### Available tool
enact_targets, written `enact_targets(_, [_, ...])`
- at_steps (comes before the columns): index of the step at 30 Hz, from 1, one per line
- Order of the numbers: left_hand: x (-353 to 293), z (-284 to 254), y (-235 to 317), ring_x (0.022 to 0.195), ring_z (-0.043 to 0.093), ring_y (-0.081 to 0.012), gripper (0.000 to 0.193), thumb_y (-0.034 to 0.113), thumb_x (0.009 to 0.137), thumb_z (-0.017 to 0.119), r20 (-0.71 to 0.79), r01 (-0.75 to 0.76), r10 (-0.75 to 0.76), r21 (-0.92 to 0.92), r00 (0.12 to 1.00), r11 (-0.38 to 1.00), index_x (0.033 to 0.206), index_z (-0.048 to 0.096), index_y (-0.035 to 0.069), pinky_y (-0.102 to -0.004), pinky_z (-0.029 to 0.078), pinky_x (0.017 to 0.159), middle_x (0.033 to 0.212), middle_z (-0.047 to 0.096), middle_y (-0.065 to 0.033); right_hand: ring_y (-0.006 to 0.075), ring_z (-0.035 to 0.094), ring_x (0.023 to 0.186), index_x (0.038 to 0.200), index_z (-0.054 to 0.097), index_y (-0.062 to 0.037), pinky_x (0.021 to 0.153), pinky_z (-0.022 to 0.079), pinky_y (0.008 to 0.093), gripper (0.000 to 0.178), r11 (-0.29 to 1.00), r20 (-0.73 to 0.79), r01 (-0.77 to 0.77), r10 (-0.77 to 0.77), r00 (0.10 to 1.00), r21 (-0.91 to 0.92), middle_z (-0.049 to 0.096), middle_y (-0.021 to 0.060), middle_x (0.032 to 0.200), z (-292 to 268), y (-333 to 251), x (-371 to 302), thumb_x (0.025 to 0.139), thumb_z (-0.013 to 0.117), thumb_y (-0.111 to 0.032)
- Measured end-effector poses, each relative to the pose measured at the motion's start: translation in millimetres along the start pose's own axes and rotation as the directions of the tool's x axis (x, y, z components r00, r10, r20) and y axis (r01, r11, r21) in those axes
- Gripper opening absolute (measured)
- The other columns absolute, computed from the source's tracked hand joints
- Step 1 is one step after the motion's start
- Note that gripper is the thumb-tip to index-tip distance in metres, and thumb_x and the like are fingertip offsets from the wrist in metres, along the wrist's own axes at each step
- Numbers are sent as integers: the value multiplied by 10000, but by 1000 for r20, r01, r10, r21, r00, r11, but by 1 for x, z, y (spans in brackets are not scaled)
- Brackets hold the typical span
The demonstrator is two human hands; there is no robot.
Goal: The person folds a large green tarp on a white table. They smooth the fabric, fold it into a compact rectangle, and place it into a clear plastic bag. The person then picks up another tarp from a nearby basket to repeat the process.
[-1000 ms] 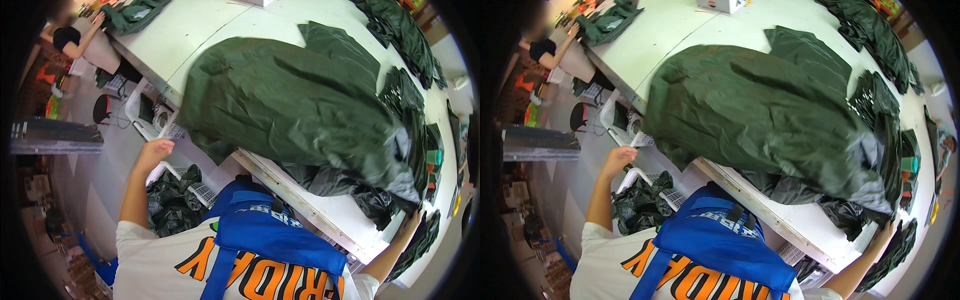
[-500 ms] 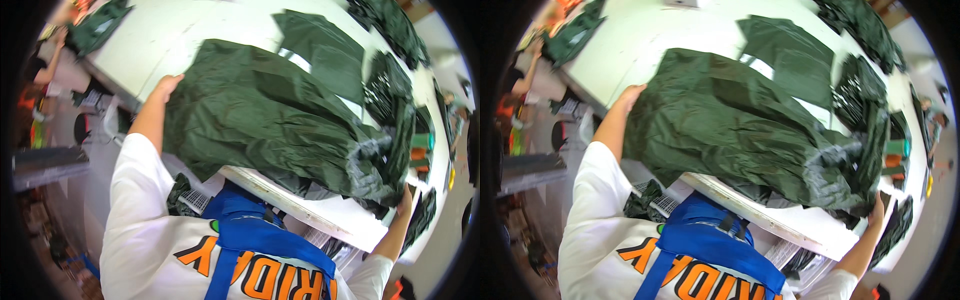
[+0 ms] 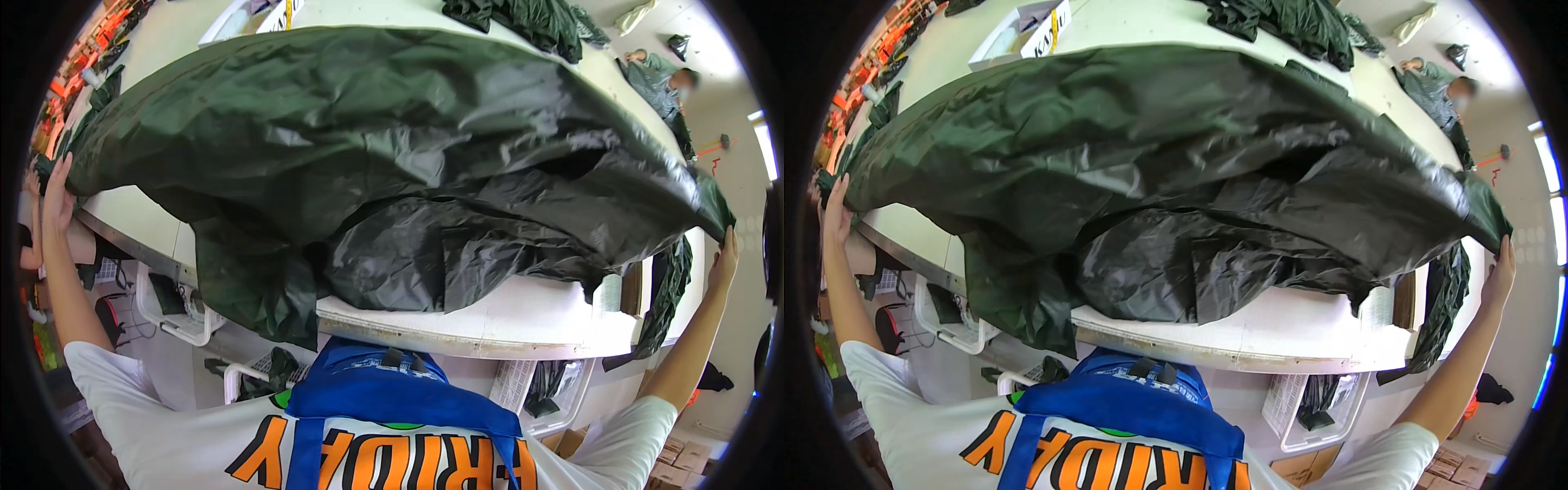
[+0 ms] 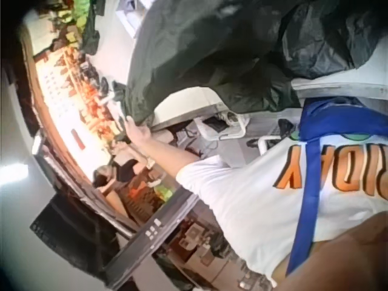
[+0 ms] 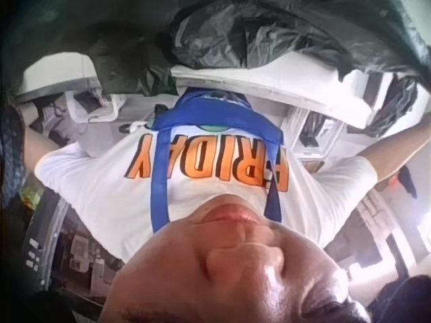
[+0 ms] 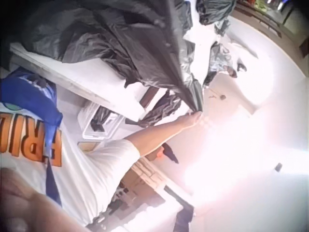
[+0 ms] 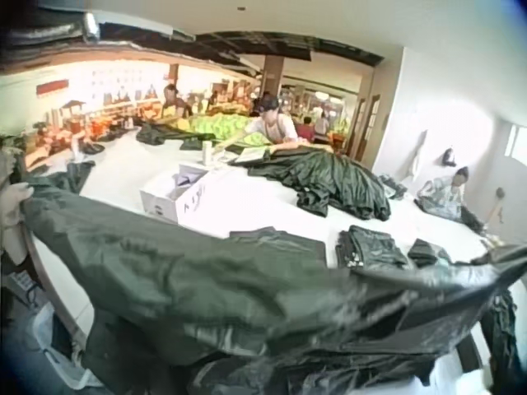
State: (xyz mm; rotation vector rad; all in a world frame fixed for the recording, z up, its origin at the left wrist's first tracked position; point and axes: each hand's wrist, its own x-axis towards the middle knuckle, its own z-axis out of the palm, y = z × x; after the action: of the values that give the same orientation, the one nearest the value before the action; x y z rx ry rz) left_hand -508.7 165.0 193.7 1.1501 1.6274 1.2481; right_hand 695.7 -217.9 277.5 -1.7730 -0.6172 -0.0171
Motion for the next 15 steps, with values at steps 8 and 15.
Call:
enact_targets(8, [-24,11,90,680,521,-6,374,296,956,550,212,-70,4,308,977,949,1285,518,122,-156,373,528,956,620,48,109,568,864,1220,553,-46,664,492,229,312,960,158,25,-71,985,278,590,42,953,-69,-50,25,980,530,-245])
enact_targets(15, [142,161,80,999,537,-128,208,229,861,641,78,-173,182,-115,980,978,1032,634,112,-337,427,855,1025,640,40,277,573,1077,1248,517,-29,908,523,345,327,913,347,-150,9,938,380,569,129,1176,154,-48,107,981,514,-218])
